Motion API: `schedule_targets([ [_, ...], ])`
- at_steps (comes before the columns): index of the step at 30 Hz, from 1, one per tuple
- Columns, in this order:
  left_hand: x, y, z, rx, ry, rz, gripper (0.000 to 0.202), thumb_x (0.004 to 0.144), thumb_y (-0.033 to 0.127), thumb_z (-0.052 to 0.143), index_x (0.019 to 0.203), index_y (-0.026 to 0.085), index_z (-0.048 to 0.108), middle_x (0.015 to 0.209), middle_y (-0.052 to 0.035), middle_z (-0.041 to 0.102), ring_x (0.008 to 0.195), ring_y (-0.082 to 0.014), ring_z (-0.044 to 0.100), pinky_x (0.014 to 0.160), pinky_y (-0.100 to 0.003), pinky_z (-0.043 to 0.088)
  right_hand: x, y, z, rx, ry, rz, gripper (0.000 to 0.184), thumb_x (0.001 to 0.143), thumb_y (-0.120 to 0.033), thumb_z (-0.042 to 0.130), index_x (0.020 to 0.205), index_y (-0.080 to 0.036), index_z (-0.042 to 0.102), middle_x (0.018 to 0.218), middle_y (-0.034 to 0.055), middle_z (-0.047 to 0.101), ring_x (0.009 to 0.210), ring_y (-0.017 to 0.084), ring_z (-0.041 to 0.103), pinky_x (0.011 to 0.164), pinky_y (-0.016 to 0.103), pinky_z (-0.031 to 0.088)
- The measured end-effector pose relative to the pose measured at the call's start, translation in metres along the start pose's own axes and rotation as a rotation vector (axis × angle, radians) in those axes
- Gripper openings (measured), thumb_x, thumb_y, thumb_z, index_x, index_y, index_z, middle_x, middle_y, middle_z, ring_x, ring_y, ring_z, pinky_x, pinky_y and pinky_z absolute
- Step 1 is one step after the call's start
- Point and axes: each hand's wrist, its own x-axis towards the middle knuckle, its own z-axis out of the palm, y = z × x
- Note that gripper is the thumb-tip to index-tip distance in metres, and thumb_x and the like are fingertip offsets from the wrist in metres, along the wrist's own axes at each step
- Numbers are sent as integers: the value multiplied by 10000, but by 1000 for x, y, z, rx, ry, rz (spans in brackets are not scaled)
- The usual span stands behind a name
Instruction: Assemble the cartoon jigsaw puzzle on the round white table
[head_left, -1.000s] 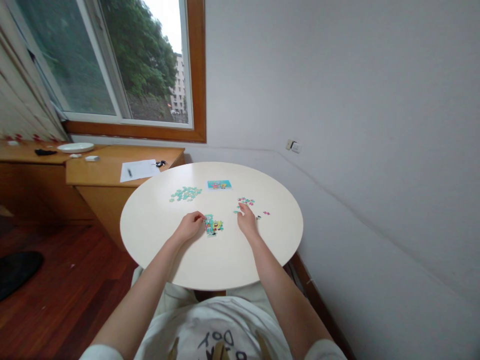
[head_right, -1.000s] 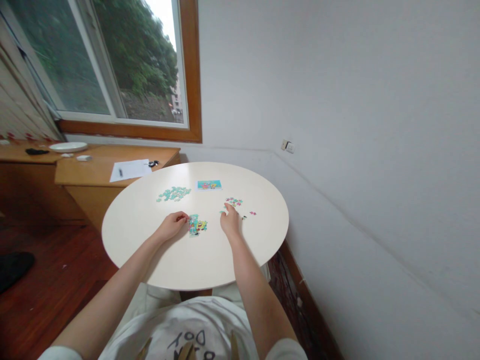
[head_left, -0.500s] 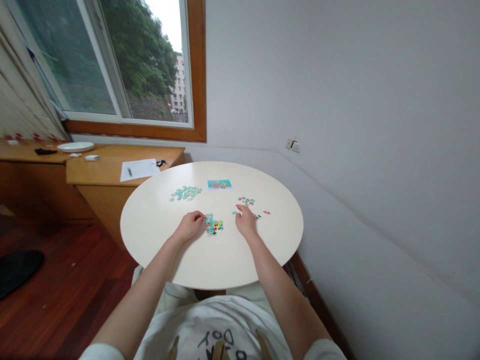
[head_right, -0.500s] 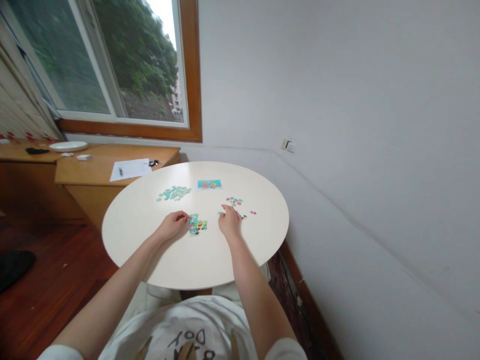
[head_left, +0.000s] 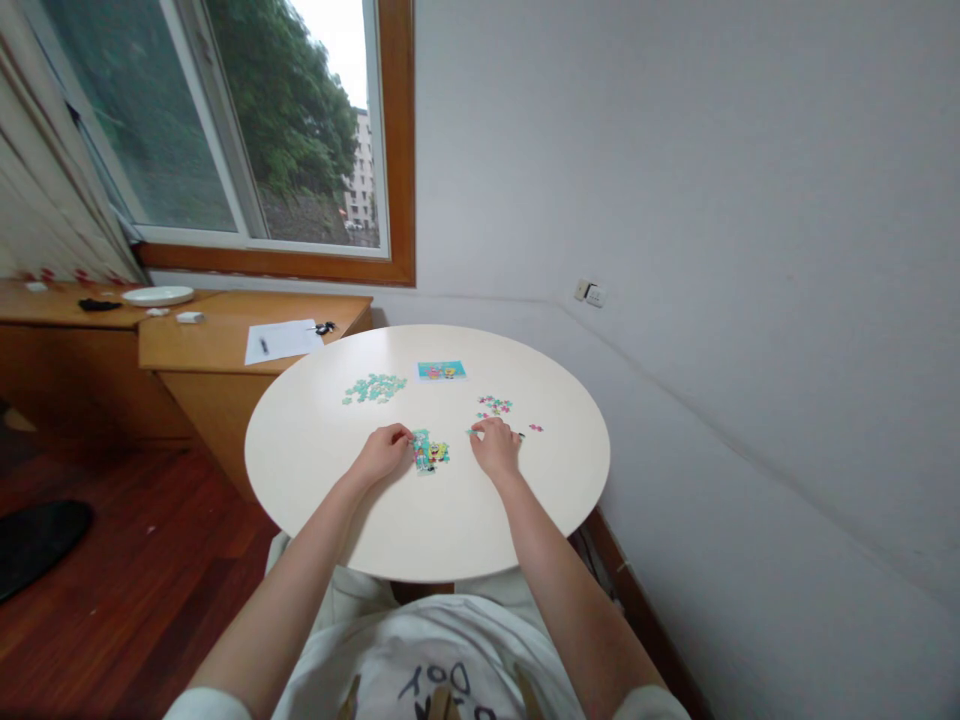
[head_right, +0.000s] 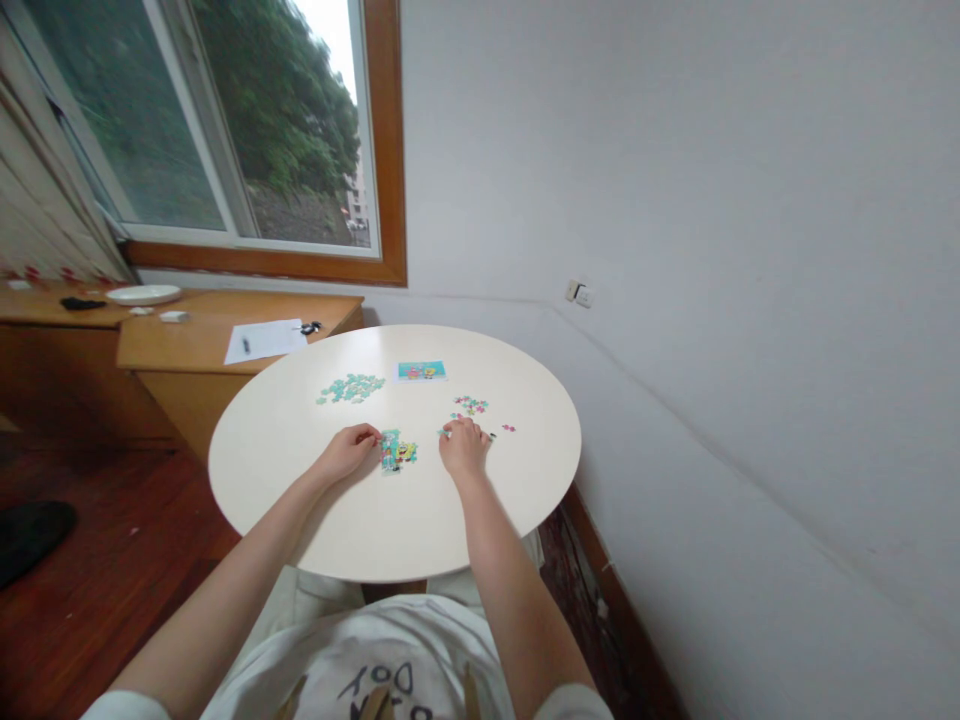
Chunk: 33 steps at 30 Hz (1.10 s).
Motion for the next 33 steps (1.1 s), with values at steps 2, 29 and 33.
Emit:
schedule_targets([
  [2,0,0,0,-18,-3,-1,283,698,227,387,793,147,642,786,-67,677,763,-192,593,724,-286,430,0,0,0,-2,0,4,181,802,-237,531,939,-226,650,1105,66,596,1033,216,516,915,394,309],
  [29,0,-2,1,-56,16,6,260,707,218,405,771,140,645,756,-76,677,727,-197,593,706,-300,430,10,8,19,360,8,-90,186,774,-195,494,909,-227,617,783,-17,640,676,121,579,678,240,438],
  [33,-1,0,1,-45,29,12,261,702,221,412,766,145,653,765,-71,682,733,-196,594,704,-295,429,13,8,24,394,34,-127,217,779,-186,453,896,-210,634,831,0,630,690,123,572,691,243,453],
])
